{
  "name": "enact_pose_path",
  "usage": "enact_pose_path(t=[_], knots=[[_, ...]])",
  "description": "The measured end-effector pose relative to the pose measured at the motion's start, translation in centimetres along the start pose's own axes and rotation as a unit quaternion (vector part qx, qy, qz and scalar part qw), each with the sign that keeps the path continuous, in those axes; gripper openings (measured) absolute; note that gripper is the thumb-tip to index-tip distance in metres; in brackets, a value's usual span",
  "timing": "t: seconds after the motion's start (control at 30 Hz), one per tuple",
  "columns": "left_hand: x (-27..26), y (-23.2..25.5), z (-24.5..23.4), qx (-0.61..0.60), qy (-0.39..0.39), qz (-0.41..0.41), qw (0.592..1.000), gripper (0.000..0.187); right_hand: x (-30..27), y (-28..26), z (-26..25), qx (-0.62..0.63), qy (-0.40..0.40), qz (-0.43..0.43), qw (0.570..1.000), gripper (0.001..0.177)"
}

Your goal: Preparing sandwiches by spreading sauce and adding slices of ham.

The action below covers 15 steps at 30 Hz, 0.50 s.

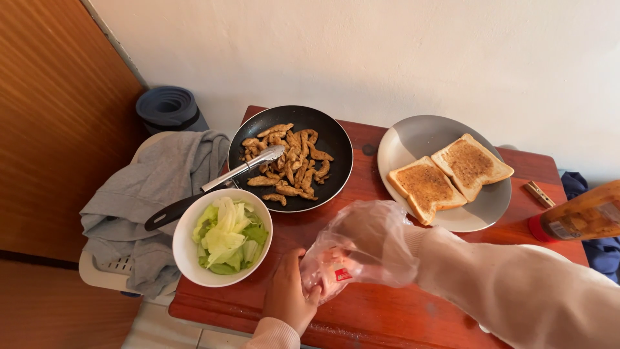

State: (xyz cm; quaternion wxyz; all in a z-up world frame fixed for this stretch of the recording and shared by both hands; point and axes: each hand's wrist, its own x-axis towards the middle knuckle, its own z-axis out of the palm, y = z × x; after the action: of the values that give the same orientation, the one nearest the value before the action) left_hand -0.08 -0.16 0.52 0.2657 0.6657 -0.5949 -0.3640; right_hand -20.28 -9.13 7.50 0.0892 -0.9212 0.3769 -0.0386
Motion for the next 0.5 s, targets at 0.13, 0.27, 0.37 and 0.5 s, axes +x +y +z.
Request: enact_pose_path(t=[0.13,0.27,0.37,0.5], knots=[[0.1,0.1,-0.2,-0.004,0.014,0.008,1.000,0.077,0.5,0.5,0.5,-0.017,0.004,-0.013,1.000,0.045],[0.2,0.1,-0.6,-0.007,0.013,0.039,0.999,0.074,1.8,0.4,-0.5,-0.038,-0.047,-0.039,0.997,0.040],[0.3,0.2,-0.7,0.002,-0.012,0.005,1.000,0.076,2.4,-1.0,-2.7,-0.036,-0.097,-0.011,0.995,0.035],[0.2,0.1,-0.7,-0.016,0.003,0.018,1.000,0.064,3.0,-3.3,-5.8,-0.033,-0.211,0.044,0.976,0.025]])
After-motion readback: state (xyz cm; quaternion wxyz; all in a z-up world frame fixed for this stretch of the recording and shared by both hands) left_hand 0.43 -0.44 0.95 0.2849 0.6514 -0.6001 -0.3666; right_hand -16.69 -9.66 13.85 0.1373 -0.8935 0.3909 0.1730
